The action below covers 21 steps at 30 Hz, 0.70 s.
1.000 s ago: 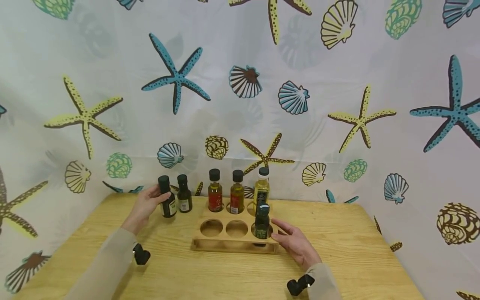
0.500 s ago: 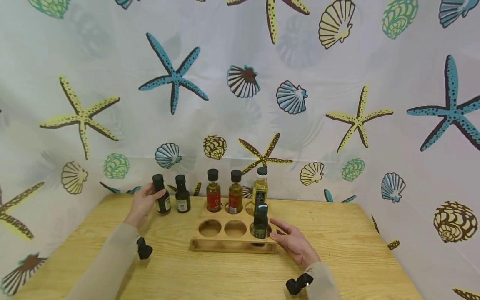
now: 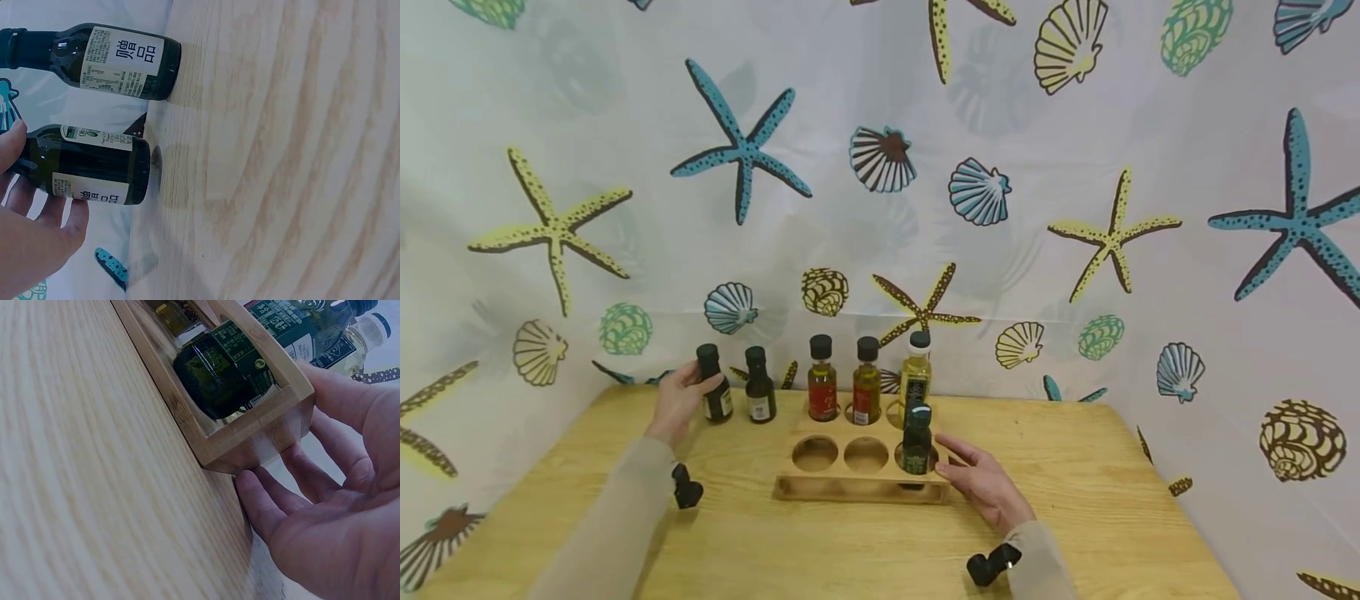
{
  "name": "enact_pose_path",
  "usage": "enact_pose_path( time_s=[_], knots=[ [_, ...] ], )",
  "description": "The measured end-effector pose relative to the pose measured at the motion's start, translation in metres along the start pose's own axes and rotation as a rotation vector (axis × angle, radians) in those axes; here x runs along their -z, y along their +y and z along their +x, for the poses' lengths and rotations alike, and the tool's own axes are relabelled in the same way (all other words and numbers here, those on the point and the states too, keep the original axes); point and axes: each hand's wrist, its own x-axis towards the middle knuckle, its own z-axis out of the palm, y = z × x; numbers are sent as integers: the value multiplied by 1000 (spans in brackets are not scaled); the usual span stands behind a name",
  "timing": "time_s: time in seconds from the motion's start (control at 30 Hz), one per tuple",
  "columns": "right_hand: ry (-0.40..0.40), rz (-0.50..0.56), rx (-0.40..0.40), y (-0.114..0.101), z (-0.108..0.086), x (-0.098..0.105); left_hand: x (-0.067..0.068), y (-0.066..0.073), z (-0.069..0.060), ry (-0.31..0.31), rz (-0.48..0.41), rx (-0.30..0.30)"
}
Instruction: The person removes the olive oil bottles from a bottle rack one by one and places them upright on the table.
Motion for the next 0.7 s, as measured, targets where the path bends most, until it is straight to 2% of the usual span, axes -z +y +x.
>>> enact_pose_path(
  time_s=[0.17,0.33,0.5,0.6,0.7],
  knots=[
    [-11,4,6,-2,0,1,0,0,2,-13,7,8],
    [3,20,1,0,2,1,1,0,1,3,23,24],
    [-11,18,9,-2,1,1,1,6,2,16,106,41],
    [-14,12,12,-3,1,0,2,7,5,-4,159,59],
    [-16,4,15,-4,1,-2,5,7,6,-18,170,69]
  ],
)
